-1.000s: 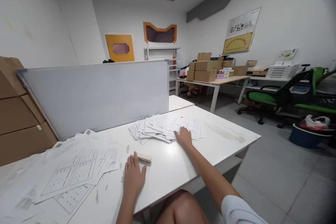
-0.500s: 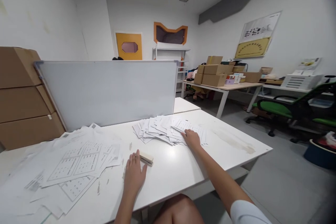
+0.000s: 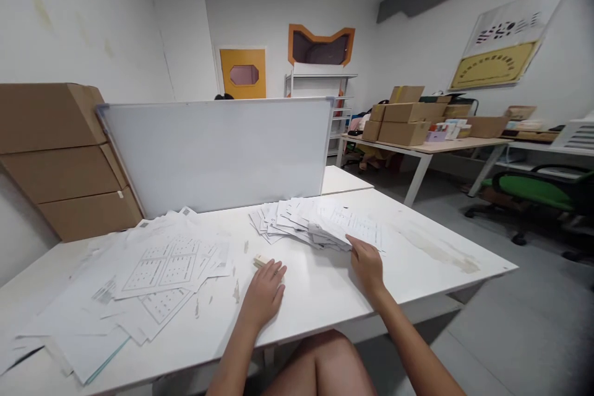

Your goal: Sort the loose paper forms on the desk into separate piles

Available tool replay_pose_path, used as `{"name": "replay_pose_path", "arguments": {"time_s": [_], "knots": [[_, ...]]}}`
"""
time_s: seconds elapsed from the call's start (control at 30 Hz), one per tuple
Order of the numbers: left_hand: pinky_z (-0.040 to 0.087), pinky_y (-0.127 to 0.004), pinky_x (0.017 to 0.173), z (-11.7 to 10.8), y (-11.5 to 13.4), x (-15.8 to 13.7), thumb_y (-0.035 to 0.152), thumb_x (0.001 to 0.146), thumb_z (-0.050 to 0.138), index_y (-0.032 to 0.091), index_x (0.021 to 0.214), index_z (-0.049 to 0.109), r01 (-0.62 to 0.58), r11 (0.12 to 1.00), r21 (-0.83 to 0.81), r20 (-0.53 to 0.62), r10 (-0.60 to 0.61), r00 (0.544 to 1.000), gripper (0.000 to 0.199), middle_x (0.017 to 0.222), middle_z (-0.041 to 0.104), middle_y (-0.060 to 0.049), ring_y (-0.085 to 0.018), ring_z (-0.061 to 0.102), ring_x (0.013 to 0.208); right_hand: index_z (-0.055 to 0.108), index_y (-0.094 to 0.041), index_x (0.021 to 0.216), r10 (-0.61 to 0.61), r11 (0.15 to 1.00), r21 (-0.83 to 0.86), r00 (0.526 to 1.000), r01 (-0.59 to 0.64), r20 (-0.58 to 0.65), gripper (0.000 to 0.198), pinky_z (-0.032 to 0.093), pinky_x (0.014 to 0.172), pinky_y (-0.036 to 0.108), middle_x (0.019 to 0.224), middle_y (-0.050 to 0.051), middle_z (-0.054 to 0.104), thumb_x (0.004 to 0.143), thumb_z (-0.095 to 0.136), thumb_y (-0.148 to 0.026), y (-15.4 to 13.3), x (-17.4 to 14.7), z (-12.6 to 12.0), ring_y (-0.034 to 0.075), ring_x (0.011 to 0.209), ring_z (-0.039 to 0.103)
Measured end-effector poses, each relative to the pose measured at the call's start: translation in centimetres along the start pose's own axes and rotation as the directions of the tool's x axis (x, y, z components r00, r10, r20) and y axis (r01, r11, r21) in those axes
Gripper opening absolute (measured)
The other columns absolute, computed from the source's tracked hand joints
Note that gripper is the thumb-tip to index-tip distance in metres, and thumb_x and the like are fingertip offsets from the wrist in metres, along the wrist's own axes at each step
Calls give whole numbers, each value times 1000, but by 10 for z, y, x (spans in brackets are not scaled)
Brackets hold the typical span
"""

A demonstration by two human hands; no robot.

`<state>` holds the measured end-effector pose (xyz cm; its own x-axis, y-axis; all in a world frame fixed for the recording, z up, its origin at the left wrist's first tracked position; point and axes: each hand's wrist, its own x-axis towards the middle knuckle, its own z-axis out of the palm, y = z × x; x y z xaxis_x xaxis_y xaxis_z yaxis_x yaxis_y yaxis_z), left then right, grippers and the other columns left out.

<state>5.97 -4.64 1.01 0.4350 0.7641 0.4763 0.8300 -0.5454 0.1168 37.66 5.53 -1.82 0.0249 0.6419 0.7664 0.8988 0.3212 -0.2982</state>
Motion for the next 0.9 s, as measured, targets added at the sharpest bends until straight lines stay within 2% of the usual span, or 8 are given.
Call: {"name": "replay_pose_path", "arguments": {"time_s": [0.13, 0.23, 0.4, 0.47, 0.57, 0.67, 0.73, 0.9], "knots": [[47, -43, 99, 8, -6, 1, 22, 92, 42, 19, 125, 55, 95, 995, 19, -151, -91, 984, 36, 116, 62, -11, -25, 53, 118, 66, -22, 115, -61, 980, 183, 996, 72, -67, 39, 51, 85, 40, 106, 7, 72, 89, 38, -15, -32, -54, -23, 24, 97, 66], [46, -46, 99, 10, -7, 2, 21, 90, 44, 19, 118, 59, 107, 993, 44, -208, -95, 974, 32, 108, 63, -10, -27, 54, 117, 61, -26, 124, -87, 955, 291, 993, 59, 83, 45, 53, 85, 40, 112, 5, 70, 88, 37, -13, -58, -97, -43, 23, 102, 65], [44, -48, 101, 5, -6, 6, 18, 90, 42, 20, 104, 65, 38, 995, 94, -129, -26, 991, 27, 90, 65, -8, -29, 52, 119, 35, -26, 146, -339, 899, 410, 839, 154, 427, 60, 42, 103, 43, 144, 8, 45, 87, 45, -20, -72, -111, -87, 25, 127, 49], [43, -49, 102, 1, -5, 8, 18, 88, 44, 19, 100, 66, 22, 994, 108, -95, -12, 995, 25, 91, 65, -9, -31, 50, 121, 30, -24, 148, -331, 889, 447, 818, 103, 470, 63, 41, 104, 41, 147, 9, 42, 88, 48, -28, -67, -100, -104, 25, 128, 47], [34, -55, 107, -5, -1, 11, 21, 83, 52, 21, 96, 67, -34, 995, 93, -66, 40, 997, 19, 101, 66, -9, -33, 45, 126, 41, -20, 141, 32, 941, 293, 907, -168, 420, 54, 43, 99, 42, 134, 12, 55, 88, 44, -34, -52, -85, -115, 27, 120, 53], [26, -55, 112, -11, 3, 11, 22, 81, 54, 23, 95, 66, -171, 985, 24, -7, 171, 985, 18, 105, 67, -6, -32, 44, 128, 55, -13, 125, 487, 842, 76, 813, -534, 319, 47, 47, 87, 41, 115, 16, 62, 85, 42, -35, -38, -79, -113, 27, 101, 60], [27, -52, 111, -15, 6, 10, 23, 81, 54, 24, 92, 66, -227, 974, -24, 28, 228, 973, 16, 99, 68, -5, -30, 46, 126, 60, -13, 113, 583, 773, 42, 735, -633, 346, 42, 47, 79, 37, 106, 14, 64, 83, 42, -37, -34, -80, -110, 24, 89, 62], [36, -48, 104, -17, 10, 9, 22, 81, 56, 22, 89, 65, -236, 970, -56, 50, 239, 970, 12, 92, 66, -6, -28, 50, 118, 63, -19, 88, 559, 726, 121, 683, -677, 470, 28, 41, 66, 30, 85, 6, 66, 78, 45, -39, -34, -89, -110, 21, 78, 60]]}}
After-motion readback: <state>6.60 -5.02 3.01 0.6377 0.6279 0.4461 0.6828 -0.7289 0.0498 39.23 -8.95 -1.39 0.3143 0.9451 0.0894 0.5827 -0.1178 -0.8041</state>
